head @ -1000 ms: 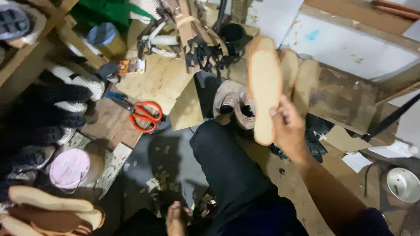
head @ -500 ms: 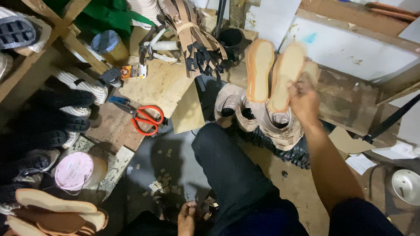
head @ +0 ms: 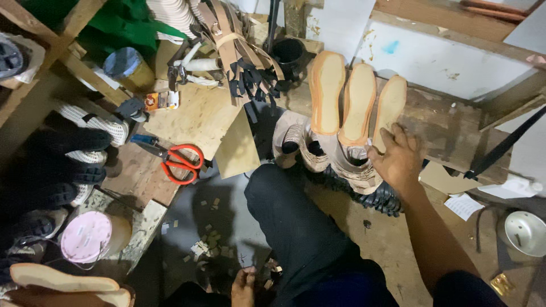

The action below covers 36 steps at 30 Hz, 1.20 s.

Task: The person sits on the floor of a shoe workshop and works through a stack of foam insoles, picking up pairs, aligning them edge to edge, and placing matched pairs onto a growing pile on the workbench. They occasionally set finished pairs aside and reach back into the stack for the next pair.

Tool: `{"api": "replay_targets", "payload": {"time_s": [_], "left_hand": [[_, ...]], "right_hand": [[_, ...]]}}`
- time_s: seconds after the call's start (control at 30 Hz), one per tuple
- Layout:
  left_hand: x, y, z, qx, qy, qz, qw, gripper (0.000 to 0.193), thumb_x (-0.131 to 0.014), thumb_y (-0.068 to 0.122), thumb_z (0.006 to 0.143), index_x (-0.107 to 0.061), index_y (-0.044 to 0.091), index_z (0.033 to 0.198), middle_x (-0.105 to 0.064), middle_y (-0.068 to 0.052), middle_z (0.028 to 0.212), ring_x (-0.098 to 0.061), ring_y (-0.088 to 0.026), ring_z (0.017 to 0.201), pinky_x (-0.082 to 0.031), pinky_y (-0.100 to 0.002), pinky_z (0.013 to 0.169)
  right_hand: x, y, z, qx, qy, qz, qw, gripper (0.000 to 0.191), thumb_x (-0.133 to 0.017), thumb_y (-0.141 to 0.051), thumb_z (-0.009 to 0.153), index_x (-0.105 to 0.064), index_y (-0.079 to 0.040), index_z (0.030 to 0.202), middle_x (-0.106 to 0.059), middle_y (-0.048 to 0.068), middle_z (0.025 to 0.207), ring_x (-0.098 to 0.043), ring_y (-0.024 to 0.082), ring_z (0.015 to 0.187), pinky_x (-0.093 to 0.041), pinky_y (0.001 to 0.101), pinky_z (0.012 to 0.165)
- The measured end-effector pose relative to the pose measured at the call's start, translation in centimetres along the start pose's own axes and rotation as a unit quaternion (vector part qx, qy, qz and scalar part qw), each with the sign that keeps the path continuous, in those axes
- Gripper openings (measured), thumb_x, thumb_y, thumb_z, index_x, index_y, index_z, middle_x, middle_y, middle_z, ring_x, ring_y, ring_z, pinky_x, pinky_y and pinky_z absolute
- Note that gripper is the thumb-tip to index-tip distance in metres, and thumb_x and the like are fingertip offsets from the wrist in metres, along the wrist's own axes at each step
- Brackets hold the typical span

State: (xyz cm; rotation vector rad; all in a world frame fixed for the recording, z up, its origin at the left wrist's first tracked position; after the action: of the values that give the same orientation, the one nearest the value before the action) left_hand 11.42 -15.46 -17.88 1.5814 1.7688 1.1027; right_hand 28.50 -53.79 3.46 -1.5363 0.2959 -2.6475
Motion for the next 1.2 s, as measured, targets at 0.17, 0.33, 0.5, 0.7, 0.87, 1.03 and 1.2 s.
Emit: {"api": "replay_targets", "payload": {"time_s": [0.17, 0.33, 0.5, 0.7, 0.87, 1.03, 1.2], "left_hand": [[-0.3, -0.6, -0.2, 0.036, -0.012, 0.068, 0.997, 0.022, -0.062, 0.009, 0.093, -0.072, 0.002, 0.111, -0.076, -0.011, 0.101, -0.07, -0.019, 0.094, -0.055, -0.033, 0.085], [0.1, 0.4, 0.1, 0.042, -0.023, 0.051, 0.998, 0.027, -0.063, 0.027, 0.099, -0.07, 0.005, 0.113, -0.076, -0.011, 0.1, -0.071, -0.02, 0.089, -0.059, -0.035, 0.08], [3.0, 2.4, 1.8, 0.025, -0.01, 0.133, 0.991, 0.023, -0.062, 0.022, 0.096, -0.074, 0.006, 0.108, -0.078, -0.013, 0.095, -0.075, -0.021, 0.089, -0.057, -0.034, 0.08], [5.7, 3.2, 1.8, -0.013, -0.001, 0.079, 0.997, 0.023, -0.059, 0.02, 0.092, -0.07, 0.006, 0.106, -0.076, -0.013, 0.09, -0.077, -0.029, 0.083, -0.058, -0.04, 0.08], [9.0, 3.1, 1.5, -0.123, 0.085, 0.143, 0.978, 0.029, -0.068, 0.03, 0.094, -0.072, 0.004, 0.103, -0.073, -0.021, 0.095, -0.07, -0.038, 0.09, -0.055, -0.046, 0.08], [10.2, 2.2, 1.3, -0.094, 0.071, 0.135, 0.984, 0.03, -0.064, 0.034, 0.096, -0.07, 0.005, 0.104, -0.072, -0.023, 0.095, -0.07, -0.04, 0.092, -0.055, -0.046, 0.084], [10.8, 2.3, 1.3, -0.082, 0.059, 0.15, 0.983, 0.034, -0.063, 0.037, 0.098, -0.068, 0.005, 0.106, -0.071, -0.023, 0.099, -0.068, -0.042, 0.096, -0.053, -0.051, 0.085]], "right_hand": [[-1.3, 2.9, -0.3, -0.03, -0.022, -0.11, 0.993, 0.051, -0.071, -0.046, 0.089, -0.075, -0.012, 0.126, -0.062, 0.014, 0.144, -0.051, 0.039, 0.133, -0.03, 0.0646, 0.108], [-2.7, 0.9, 0.7, 0.096, 0.059, 0.077, 0.991, 0.029, -0.079, -0.024, 0.096, -0.073, -0.007, 0.12, -0.067, 0.019, 0.135, -0.06, 0.038, 0.129, -0.047, 0.0485, 0.11], [-7.5, -9.5, -0.5, 0.189, -0.064, 0.293, 0.935, 0.026, -0.072, -0.013, 0.105, -0.07, 0.0, 0.126, -0.068, 0.017, 0.124, -0.064, 0.031, 0.113, -0.051, 0.0378, 0.103], [-14.1, -27.6, -7.7, 0.159, -0.42, 0.467, 0.762, 0.033, -0.073, -0.013, 0.088, -0.073, -0.004, 0.12, -0.077, 0.009, 0.11, -0.074, 0.016, 0.095, -0.057, 0.0304, 0.083], [-13.3, -43.3, -13.1, 0.251, -0.518, 0.532, 0.621, 0.048, -0.07, -0.013, 0.091, -0.06, -0.003, 0.137, -0.071, 0.011, 0.126, -0.071, 0.016, 0.107, -0.059, 0.0308, 0.09], [-11.0, -55.7, -13.0, 0.257, -0.472, 0.528, 0.658, 0.066, -0.073, -0.028, 0.089, -0.049, -0.001, 0.144, -0.058, 0.016, 0.14, -0.064, 0.022, 0.119, -0.055, 0.0359, 0.094], [-6.3, -61.2, -16.1, 0.451, -0.303, 0.462, 0.701, 0.062, -0.077, -0.033, 0.089, -0.058, 0.003, 0.136, -0.059, 0.022, 0.139, -0.057, 0.036, 0.129, -0.046, 0.0436, 0.107]]}}
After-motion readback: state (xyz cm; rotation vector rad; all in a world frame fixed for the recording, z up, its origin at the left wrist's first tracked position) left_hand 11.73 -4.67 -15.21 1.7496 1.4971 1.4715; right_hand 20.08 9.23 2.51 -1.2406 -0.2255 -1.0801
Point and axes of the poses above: each hand's wrist, its own z-axis towards the middle knuckle, its own x-axis out of the back of the hand, y = z × x, the point moved 6 cm from there along z, towards the middle knuckle
